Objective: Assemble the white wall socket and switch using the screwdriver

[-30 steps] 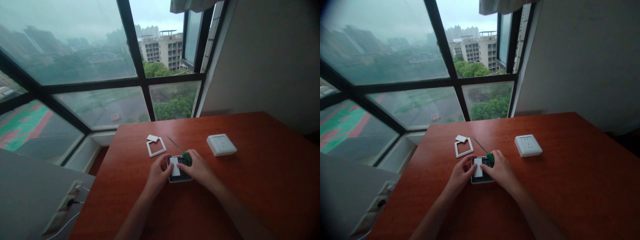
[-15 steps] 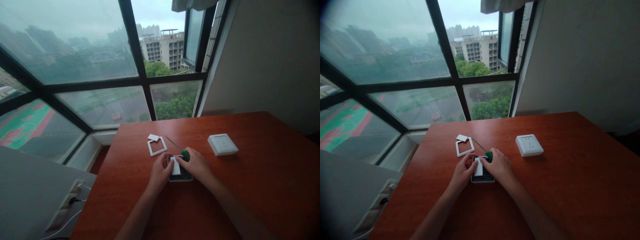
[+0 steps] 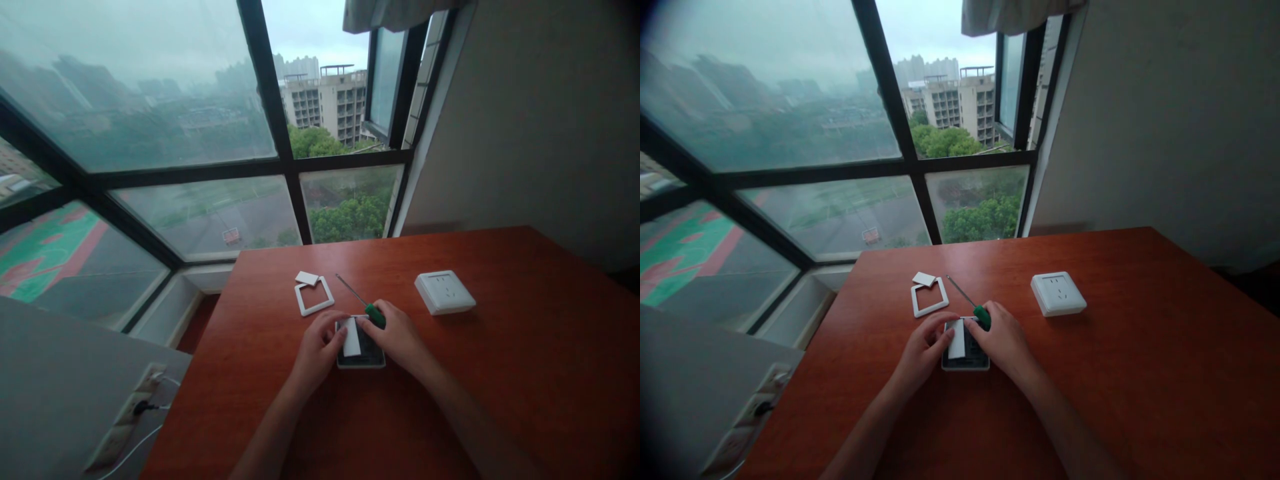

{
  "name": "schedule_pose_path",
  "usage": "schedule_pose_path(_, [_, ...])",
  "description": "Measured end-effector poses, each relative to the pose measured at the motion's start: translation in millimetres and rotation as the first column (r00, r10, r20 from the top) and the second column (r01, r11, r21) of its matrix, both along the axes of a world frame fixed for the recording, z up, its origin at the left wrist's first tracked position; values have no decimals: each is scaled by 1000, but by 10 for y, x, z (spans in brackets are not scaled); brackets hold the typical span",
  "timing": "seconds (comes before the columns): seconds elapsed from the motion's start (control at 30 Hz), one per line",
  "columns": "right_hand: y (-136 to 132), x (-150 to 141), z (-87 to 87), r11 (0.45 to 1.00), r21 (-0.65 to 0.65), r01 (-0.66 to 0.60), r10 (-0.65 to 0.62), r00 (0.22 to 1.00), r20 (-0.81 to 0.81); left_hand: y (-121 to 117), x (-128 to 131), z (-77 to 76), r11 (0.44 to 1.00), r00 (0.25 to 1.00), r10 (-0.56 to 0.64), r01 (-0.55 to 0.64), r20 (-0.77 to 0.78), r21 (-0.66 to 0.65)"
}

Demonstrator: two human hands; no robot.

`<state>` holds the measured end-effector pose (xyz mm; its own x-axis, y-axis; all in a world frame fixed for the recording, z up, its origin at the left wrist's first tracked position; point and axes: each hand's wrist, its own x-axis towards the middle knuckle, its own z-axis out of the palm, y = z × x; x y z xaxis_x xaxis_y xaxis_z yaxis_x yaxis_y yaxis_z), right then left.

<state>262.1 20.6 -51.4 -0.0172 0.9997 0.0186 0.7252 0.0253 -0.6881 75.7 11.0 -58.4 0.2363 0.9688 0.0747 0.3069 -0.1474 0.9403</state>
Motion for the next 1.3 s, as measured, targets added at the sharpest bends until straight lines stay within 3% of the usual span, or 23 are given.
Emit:
schedule_pose_path(0.23, [-22,6,-113,999,37,31,-28,997,-67,5,-22,152,986,985,-65,87,-157,139])
schedule_pose_path(0.47, [-25,2,-120,998,45,34,-29,993,-119,-46,-140,230,967,933,-191,232,-306,105])
schedule_pose_path(0.7, [-28,-7,-105,998,50,32,-24,990,-142,11,-179,255,966,912,-198,244,-360,87])
schedule_pose_path(0.9, [-29,-11,-105,999,40,22,-16,990,-143,-10,-199,293,957,888,-272,289,-372,-11])
schedule_pose_path(1.13, [-25,-9,-105,999,28,21,-17,993,-119,27,-169,244,982,945,-158,180,-288,52])
schedule_pose_path(1.3, [-28,-20,-39,1000,6,23,-23,997,-69,89,-121,121,997,988,-73,67,-134,-46])
